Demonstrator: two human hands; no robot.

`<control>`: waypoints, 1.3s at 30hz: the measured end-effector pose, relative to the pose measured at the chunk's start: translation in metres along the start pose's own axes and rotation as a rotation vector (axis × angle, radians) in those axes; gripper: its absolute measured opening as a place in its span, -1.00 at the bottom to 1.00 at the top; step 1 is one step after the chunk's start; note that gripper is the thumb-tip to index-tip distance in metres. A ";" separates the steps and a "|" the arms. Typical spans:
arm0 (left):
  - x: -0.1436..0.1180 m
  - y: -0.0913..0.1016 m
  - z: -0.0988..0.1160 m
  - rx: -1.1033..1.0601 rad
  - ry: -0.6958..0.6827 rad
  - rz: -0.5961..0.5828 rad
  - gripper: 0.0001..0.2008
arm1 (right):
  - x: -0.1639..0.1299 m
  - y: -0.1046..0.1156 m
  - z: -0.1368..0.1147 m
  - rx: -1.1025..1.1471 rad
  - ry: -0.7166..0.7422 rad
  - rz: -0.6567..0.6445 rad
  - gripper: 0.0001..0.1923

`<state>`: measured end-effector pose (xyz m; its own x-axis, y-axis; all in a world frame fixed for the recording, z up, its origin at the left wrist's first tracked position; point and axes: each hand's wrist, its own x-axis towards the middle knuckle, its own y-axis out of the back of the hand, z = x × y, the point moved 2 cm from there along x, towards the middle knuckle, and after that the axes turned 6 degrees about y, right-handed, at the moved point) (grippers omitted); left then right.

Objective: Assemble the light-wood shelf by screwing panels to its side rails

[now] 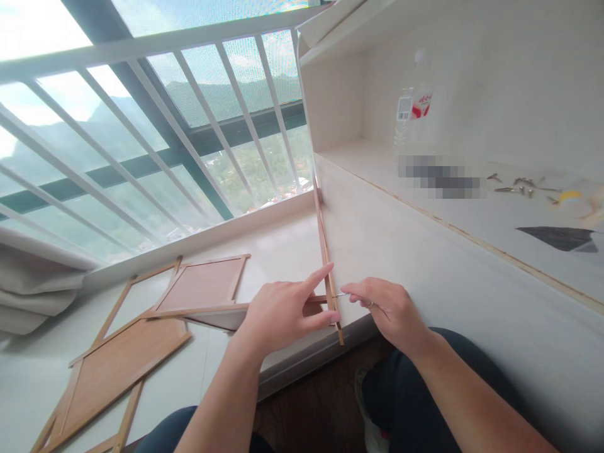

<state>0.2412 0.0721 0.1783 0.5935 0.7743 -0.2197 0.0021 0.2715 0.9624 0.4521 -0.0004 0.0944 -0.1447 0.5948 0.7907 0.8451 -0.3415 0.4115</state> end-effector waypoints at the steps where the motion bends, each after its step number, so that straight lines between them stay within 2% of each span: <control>1: 0.000 0.000 0.000 -0.004 0.001 -0.002 -0.13 | 0.002 0.001 -0.001 -0.021 0.026 0.001 -0.67; 9: -0.002 0.000 0.000 -0.004 0.001 -0.002 -0.13 | 0.006 0.006 -0.003 -0.098 0.084 -0.055 -0.64; 14: -0.002 0.001 0.001 -0.001 0.001 -0.004 -0.12 | 0.003 0.001 -0.003 -0.043 0.033 -0.020 -0.72; 18: -0.001 0.001 0.001 -0.007 0.001 -0.004 -0.13 | 0.000 -0.005 -0.001 0.118 -0.186 -0.027 -0.76; 21: -0.001 0.002 0.001 -0.003 0.000 -0.006 -0.14 | -0.003 -0.008 0.001 0.235 -0.350 -0.068 -0.64; 26: -0.001 0.001 0.000 -0.010 -0.009 0.000 -0.14 | -0.006 -0.011 0.003 0.357 -0.511 -0.106 -0.49; 33: -0.001 0.001 0.002 -0.002 -0.006 -0.010 -0.15 | -0.005 -0.021 0.002 0.668 -0.806 -0.059 -0.36; 39: 0.000 0.001 0.004 0.003 -0.005 -0.004 -0.13 | -0.008 -0.034 0.006 0.779 -0.911 0.011 -0.26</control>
<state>0.2440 0.0702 0.1795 0.5979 0.7700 -0.2228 0.0065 0.2732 0.9619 0.4281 0.0109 0.0711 0.0163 0.9985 0.0515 0.9738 -0.0042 -0.2272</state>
